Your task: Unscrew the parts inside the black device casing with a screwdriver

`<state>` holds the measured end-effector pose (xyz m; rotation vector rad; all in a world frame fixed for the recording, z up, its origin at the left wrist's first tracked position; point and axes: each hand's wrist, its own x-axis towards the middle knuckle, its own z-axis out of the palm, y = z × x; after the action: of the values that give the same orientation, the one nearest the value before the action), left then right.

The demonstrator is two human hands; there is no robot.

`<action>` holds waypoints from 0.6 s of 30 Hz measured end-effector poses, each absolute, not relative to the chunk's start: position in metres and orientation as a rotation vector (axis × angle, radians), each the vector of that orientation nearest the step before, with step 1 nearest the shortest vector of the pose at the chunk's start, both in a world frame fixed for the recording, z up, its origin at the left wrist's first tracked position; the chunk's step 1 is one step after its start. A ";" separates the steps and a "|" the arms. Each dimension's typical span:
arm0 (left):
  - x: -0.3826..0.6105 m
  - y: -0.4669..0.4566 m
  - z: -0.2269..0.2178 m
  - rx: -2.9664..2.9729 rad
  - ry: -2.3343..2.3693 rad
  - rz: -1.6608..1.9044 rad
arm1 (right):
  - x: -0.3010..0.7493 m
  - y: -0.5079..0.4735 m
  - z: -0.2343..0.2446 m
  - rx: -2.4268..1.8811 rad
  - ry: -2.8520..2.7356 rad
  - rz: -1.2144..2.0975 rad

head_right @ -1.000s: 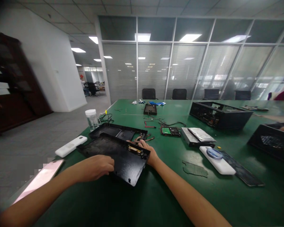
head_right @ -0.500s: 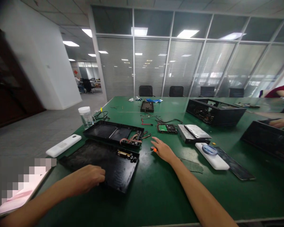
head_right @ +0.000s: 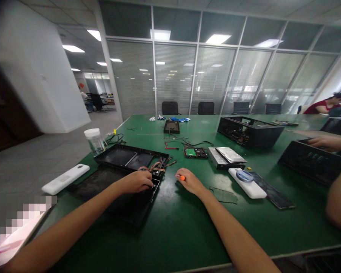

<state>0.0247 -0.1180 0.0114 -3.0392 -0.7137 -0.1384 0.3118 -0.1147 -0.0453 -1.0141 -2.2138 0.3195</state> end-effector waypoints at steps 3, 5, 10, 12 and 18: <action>0.026 -0.113 -0.008 -2.960 -0.570 -0.163 | 0.310 -0.117 -0.039 -1.000 -2.214 0.302; 0.022 -0.113 -0.015 -2.923 -0.501 -0.188 | 0.308 -0.118 -0.037 -0.988 -2.223 0.302; 0.023 -0.115 -0.020 -2.845 -0.433 -0.161 | 0.301 -0.122 -0.037 -0.955 -2.285 0.340; 0.026 -0.115 -0.020 -2.848 -0.422 -0.154 | 0.300 -0.124 -0.036 -0.950 -2.284 0.340; 0.030 -0.126 -0.014 -3.010 -0.503 -0.298 | 0.299 -0.128 -0.027 -0.957 -2.229 0.308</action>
<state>0.0300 -0.1256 -0.0143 -3.0102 -0.5035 -0.2977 0.2990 -0.1278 -0.0274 -0.9571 -2.2287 0.3077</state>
